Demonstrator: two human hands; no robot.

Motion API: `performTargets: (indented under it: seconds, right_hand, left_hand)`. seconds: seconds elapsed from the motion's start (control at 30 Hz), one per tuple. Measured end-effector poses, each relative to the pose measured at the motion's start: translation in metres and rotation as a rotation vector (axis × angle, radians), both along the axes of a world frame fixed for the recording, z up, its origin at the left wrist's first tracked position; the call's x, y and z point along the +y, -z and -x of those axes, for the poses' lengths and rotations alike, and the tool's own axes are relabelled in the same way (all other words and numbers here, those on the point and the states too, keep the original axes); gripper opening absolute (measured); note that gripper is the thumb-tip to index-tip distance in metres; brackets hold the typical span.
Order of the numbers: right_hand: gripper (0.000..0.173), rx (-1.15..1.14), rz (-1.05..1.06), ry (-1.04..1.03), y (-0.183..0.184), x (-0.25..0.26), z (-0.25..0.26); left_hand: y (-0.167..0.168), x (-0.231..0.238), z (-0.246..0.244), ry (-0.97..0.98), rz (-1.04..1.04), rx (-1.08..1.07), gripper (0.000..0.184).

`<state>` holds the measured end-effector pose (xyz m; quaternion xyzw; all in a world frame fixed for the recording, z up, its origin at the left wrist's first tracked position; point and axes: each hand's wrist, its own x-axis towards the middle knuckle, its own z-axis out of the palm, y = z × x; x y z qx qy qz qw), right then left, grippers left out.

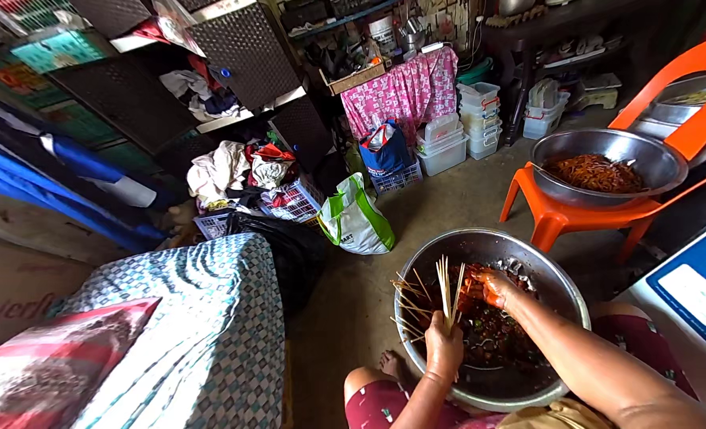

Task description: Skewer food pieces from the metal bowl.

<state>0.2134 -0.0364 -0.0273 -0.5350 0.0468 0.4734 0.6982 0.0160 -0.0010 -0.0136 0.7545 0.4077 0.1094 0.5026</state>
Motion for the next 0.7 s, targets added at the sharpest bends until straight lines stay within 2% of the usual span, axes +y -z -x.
performTargets:
  seconds: [0.23, 0.5, 0.7]
  right_hand:
    - [0.022, -0.031, 0.025, -0.004, 0.0006, 0.0008, 0.0072]
    - [0.014, 0.103, 0.028, -0.032, -0.0003, -0.0013, 0.0063]
    - [0.016, 0.093, 0.018, -0.098, -0.0006, -0.0028, 0.0099]
  left_hand:
    - [-0.0013, -0.0014, 0.0004, -0.006, -0.009, 0.007, 0.023]
    - [0.001, -0.0012, 0.0007, -0.005, -0.016, -0.008, 0.023]
    - [-0.0022, -0.0031, 0.0012, -0.012, -0.002, 0.004, 0.025]
